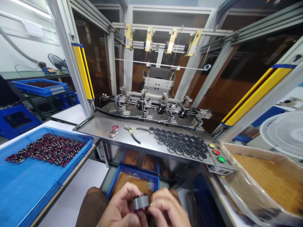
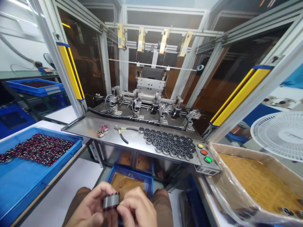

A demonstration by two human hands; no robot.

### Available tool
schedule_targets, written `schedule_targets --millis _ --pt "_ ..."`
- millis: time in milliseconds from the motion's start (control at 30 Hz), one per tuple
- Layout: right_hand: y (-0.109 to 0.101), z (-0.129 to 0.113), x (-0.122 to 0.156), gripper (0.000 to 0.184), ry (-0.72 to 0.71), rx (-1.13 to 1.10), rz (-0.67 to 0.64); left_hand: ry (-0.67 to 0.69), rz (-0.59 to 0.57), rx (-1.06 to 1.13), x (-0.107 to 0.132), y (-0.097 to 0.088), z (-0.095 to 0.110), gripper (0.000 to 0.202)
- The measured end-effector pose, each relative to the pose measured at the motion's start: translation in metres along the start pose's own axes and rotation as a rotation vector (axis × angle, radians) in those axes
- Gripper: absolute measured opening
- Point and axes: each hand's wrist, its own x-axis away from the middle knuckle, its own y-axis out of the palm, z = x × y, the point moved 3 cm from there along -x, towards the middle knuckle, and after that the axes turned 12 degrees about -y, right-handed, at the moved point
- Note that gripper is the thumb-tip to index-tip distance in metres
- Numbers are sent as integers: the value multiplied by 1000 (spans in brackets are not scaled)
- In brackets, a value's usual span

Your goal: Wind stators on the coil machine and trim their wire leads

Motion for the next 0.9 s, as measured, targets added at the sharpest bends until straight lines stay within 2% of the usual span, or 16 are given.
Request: schedule_targets --millis 133,233,300,367,533,700,900 --pt "12 8 8 26 337 -335 70 281 174 -231 6 5 9 34" --pt "22 13 16 36 649 -637 159 522 304 -478 12 10 21 44" --pt "29 14 20 41 809 -796 180 616 361 -615 15 12 27 55" --pt "34 15 24 42 906 -880 184 635 357 -710 15 12 29 65" --pt "37 16 28 41 970 -934 208 580 417 -703 16 3 24 59" --pt "37 14 26 43 966 -903 227 512 388 -710 18 -1 22 62" --pt "37 12 25 43 927 -855 221 504 505 -546 22 6 23 47"
